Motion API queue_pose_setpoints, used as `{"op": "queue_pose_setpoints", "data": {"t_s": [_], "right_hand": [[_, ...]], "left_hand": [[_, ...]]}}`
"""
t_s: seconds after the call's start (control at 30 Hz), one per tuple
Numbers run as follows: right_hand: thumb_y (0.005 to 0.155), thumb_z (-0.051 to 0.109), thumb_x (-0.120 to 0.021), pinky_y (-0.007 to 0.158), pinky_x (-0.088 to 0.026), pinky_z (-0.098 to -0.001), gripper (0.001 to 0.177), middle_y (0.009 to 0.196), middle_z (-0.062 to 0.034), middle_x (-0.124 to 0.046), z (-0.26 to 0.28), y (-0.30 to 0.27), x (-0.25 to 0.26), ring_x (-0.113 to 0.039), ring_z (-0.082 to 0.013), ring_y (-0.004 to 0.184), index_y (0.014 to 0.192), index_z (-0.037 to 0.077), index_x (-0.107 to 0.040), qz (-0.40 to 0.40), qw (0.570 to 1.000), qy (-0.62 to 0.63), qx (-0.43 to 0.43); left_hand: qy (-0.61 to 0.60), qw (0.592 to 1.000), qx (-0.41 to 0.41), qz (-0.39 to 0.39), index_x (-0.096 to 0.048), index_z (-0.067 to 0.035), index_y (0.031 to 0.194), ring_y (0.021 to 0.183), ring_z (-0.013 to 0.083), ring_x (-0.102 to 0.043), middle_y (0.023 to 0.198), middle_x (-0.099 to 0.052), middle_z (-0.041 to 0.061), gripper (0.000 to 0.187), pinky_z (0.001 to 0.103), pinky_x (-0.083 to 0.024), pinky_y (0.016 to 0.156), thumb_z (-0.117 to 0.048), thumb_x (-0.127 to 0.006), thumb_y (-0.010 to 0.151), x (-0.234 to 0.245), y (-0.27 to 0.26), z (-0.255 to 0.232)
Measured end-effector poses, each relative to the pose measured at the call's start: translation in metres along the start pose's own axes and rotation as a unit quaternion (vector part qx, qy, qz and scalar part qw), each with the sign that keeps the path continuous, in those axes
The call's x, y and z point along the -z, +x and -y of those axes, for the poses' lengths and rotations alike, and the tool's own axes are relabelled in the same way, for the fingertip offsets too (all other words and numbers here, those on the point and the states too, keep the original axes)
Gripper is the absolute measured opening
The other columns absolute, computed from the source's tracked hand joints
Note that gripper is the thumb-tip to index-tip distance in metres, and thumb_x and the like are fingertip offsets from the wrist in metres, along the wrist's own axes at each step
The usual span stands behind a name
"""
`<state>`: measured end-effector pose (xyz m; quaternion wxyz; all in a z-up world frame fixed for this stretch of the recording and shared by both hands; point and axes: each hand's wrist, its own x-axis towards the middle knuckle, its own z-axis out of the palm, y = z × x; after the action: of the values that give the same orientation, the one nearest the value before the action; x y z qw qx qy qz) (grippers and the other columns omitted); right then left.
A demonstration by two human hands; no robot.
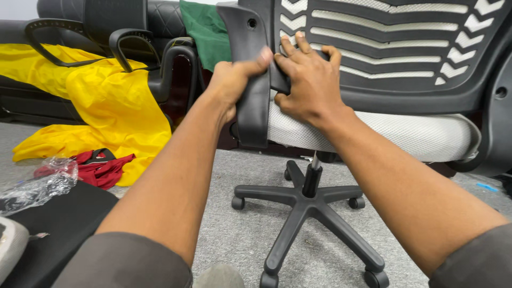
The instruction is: The person attaches a footrest to the underside of an office chair seat using a screwdriver and screws, then flips the chair upright and secures the armrests to the seat.
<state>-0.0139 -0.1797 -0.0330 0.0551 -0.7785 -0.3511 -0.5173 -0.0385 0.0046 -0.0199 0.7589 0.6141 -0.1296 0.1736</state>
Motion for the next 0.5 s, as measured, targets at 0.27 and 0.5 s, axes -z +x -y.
{"op": "queue_pose_setpoints", "data": {"t_s": [0.27, 0.5], "right_hand": [[0.056, 0.019, -0.082, 0.107, -0.004, -0.0815, 0.06, 0.143, -0.0144, -0.061, 0.014, 0.008, 0.001, -0.052, -0.0338, 0.139, 0.114, 0.003, -0.071, -0.018, 0.999, 0.003, -0.038], [0.061, 0.018, -0.08, 0.105, 0.006, -0.0862, 0.068, 0.132, -0.0179, -0.068, 0.014, 0.001, 0.002, -0.055, -0.0351, 0.135, 0.124, -0.002, -0.065, -0.033, 0.997, 0.036, -0.063]], "left_hand": [[-0.051, 0.998, 0.002, 0.039, -0.067, 0.011, 0.111, 0.079, 0.0255, -0.077, 0.098, -0.075, 0.02, 0.052, 0.04, -0.069, 0.069, -0.013, -0.088, 0.07, 0.014, -0.011, 0.005], [-0.085, 0.993, -0.01, 0.085, -0.067, 0.01, 0.112, 0.08, 0.0225, -0.076, 0.097, -0.074, 0.017, 0.046, 0.038, -0.068, 0.071, -0.012, -0.086, 0.076, 0.024, -0.01, 0.015]]}}
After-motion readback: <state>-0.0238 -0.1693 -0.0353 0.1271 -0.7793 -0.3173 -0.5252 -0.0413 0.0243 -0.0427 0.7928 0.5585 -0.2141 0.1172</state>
